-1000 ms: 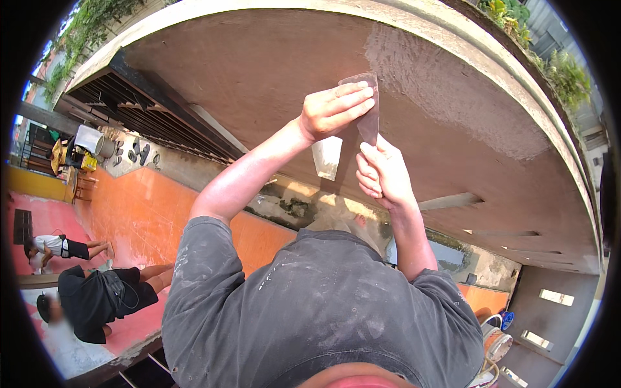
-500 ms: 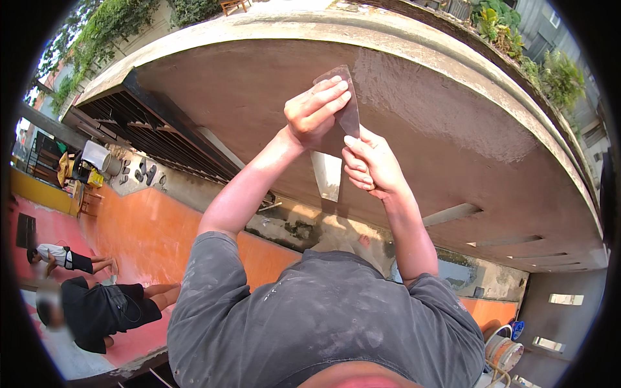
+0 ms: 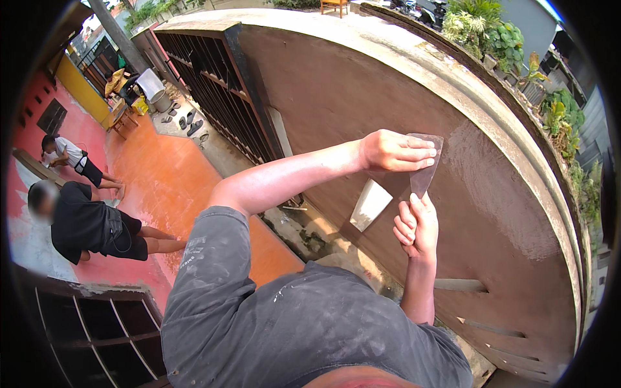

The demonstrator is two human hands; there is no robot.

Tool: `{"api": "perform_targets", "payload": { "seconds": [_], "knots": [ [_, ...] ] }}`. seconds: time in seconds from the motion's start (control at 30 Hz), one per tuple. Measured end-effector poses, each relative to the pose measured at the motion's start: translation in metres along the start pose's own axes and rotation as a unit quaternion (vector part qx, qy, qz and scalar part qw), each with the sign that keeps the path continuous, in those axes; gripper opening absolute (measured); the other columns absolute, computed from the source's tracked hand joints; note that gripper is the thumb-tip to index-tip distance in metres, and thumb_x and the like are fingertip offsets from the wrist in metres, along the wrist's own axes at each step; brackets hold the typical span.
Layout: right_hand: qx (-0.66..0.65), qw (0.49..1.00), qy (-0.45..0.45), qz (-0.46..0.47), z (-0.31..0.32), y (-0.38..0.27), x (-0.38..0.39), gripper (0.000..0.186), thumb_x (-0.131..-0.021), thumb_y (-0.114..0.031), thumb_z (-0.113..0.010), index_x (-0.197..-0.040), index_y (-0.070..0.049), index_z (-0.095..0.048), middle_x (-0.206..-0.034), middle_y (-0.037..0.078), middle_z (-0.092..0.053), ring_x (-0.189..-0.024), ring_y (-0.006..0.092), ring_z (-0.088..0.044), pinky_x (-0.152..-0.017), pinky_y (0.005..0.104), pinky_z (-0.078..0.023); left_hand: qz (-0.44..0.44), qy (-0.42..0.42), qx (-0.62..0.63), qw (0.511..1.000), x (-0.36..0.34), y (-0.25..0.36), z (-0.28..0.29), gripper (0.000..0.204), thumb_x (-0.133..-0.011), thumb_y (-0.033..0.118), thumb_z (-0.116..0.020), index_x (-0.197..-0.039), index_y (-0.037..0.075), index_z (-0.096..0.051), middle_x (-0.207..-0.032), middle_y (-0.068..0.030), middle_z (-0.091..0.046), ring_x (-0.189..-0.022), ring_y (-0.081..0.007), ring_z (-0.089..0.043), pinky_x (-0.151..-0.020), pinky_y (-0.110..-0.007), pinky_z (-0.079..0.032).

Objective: The person uses a trowel to smooth a wet concrete ceiling surface. They repeatedly scrape and level the material across the overhead area, occasionally wiping the tool with their hand.

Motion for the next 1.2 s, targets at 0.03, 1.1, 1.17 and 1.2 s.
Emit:
{"api": "perform_targets", "payload": {
  "seconds": [0.03, 1.1, 1.17, 1.2],
  "knots": [
    [-0.003, 1.0, 0.0, 0.007, 0.0, 0.002, -0.002, 0.019, -0.11, -0.017, -0.045, -0.127, -0.01, -0.048, -0.058, -0.002, -0.035, -0.036, 0.006, -0.029, -0.03, 0.021, -0.027, -0.017, -0.004, 0.006, 1.0, -0.001, -0.005, 0.0, 0.019, -0.084, 0.008, -0.071, -0.103, 0.01, -0.076, -0.117, -0.0035, -0.075, -0.111, -0.0198, -0.073, -0.089, -0.031, -0.065],
    [-0.082, 0.996, -0.034, 0.01, 0.0, 0.0, -0.005, 0.033, -0.111, -0.018, -0.043, -0.143, -0.009, -0.045, -0.058, -0.001, -0.037, -0.036, 0.0069, -0.031, -0.032, 0.0214, -0.029, 0.022, 0.0, 0.057, 0.998, -0.012, -0.009, -0.004, 0.023, -0.082, 0.007, -0.071, -0.105, 0.006, -0.077, -0.113, -0.0079, -0.076, -0.108, -0.0237, -0.074, -0.091, -0.036, -0.064],
    [-0.047, 0.999, -0.017, -0.009, 0.006, 0.001, -0.003, 0.032, -0.111, -0.018, -0.044, -0.141, -0.009, -0.047, -0.057, -0.002, -0.037, -0.036, 0.0061, -0.031, -0.033, 0.0214, -0.028, 0.026, -0.011, 0.045, 0.999, -0.007, -0.003, -0.005, 0.024, -0.082, 0.007, -0.071, -0.105, 0.006, -0.077, -0.113, -0.0083, -0.076, -0.108, -0.0242, -0.074, -0.091, -0.036, -0.064],
    [-0.039, 0.999, -0.013, -0.012, 0.007, 0.0, -0.002, 0.031, -0.111, -0.017, -0.044, -0.14, -0.009, -0.048, -0.056, -0.003, -0.037, -0.036, 0.0054, -0.031, -0.033, 0.0216, -0.028, 0.009, -0.019, 0.038, 0.999, -0.008, -0.004, -0.004, 0.025, -0.082, 0.008, -0.071, -0.106, 0.006, -0.077, -0.113, -0.0084, -0.076, -0.107, -0.0245, -0.074, -0.09, -0.036, -0.064]
  ]
}}
Point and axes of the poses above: each hand's wrist, its own x-axis away from the middle knuckle, its own z-axis out of the back of the hand, y = z × x, the point moved 6 cm from there along -x, towards the middle knuckle
